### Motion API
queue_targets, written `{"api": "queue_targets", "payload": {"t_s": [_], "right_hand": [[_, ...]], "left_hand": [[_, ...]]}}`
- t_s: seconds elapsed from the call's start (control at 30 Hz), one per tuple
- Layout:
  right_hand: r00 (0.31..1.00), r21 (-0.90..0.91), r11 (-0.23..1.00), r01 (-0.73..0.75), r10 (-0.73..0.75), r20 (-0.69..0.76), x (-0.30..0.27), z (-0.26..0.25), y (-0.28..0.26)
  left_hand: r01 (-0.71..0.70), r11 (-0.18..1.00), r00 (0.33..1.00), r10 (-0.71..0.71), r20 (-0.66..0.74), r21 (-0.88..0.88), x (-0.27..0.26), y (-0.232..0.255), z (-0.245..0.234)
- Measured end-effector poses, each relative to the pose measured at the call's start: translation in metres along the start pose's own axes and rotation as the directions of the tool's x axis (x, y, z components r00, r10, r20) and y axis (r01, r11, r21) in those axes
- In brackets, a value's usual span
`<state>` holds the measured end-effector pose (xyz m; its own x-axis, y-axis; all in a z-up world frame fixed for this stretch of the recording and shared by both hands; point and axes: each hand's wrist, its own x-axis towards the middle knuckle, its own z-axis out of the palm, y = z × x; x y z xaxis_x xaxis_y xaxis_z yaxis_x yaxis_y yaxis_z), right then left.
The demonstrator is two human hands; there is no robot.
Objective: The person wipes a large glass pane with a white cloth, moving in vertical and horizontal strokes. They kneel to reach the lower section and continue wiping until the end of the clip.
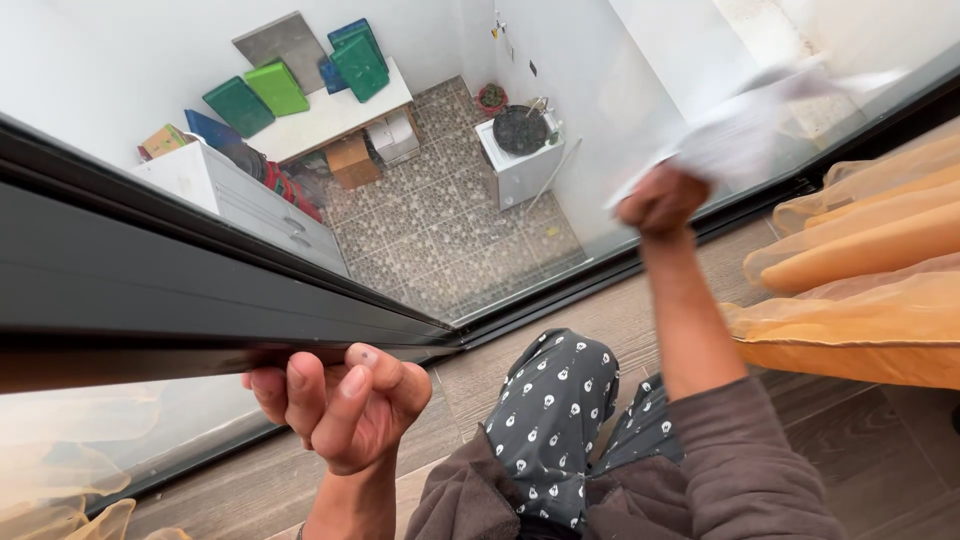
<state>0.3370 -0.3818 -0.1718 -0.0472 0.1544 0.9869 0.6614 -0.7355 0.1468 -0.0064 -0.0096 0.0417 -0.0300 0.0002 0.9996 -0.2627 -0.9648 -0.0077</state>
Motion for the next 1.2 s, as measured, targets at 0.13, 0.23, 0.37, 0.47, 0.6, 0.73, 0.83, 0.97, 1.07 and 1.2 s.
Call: {"api": "queue_targets", "payload": {"t_s": [0.13,0.23,0.37,0.47,0.6,0.73,0.83,0.97,1.07,1.2], "right_hand": [[0.671,0.382,0.677,-0.629,0.721,-0.174,0.069,-0.011,0.004],[0.426,0.479,0.461,-0.747,0.885,-0.187,0.112,-0.001,-0.010],[0.379,0.455,0.424,-0.783,0.905,-0.192,0.101,0.010,-0.055],[0.420,0.390,0.425,-0.817,0.902,-0.103,0.126,0.012,-0.142],[0.455,0.346,0.420,-0.839,0.890,0.021,0.141,0.013,-0.231],[0.799,0.328,0.748,-0.577,0.601,0.035,0.111,0.021,-0.293],[0.902,0.461,0.780,-0.423,0.410,0.133,0.112,0.017,-0.323],[0.973,0.518,0.833,-0.196,0.099,0.209,0.105,0.012,-0.332],[0.773,0.617,-0.643,-0.454,0.059,0.632,0.254,-0.010,-0.306],[0.992,0.506,0.857,-0.096,0.041,0.120,0.081,0.019,-0.236]], "left_hand": [[0.001,1.000,1.000,-0.001,0.013,-0.011,0.003,0.001,-0.002],[0.007,1.000,1.000,-0.007,-0.004,-0.019,0.007,0.003,0.003],[0.033,0.999,0.999,-0.033,0.026,-0.015,0.009,0.004,0.003],[0.053,0.999,0.996,-0.054,0.076,0.007,0.012,0.001,-0.002],[0.060,0.998,0.996,-0.060,0.066,-0.002,0.011,-0.002,0.000],[0.105,0.994,0.992,-0.106,0.070,0.026,0.013,-0.003,0.003],[0.115,0.993,0.993,-0.116,0.024,0.029,0.013,-0.005,0.008],[0.139,0.990,0.990,-0.139,-0.011,0.036,0.012,-0.005,0.011],[0.138,0.989,0.990,-0.138,-0.009,0.043,0.011,-0.005,0.011],[0.115,0.991,0.993,-0.116,0.016,0.061,0.013,-0.006,0.007]]}}
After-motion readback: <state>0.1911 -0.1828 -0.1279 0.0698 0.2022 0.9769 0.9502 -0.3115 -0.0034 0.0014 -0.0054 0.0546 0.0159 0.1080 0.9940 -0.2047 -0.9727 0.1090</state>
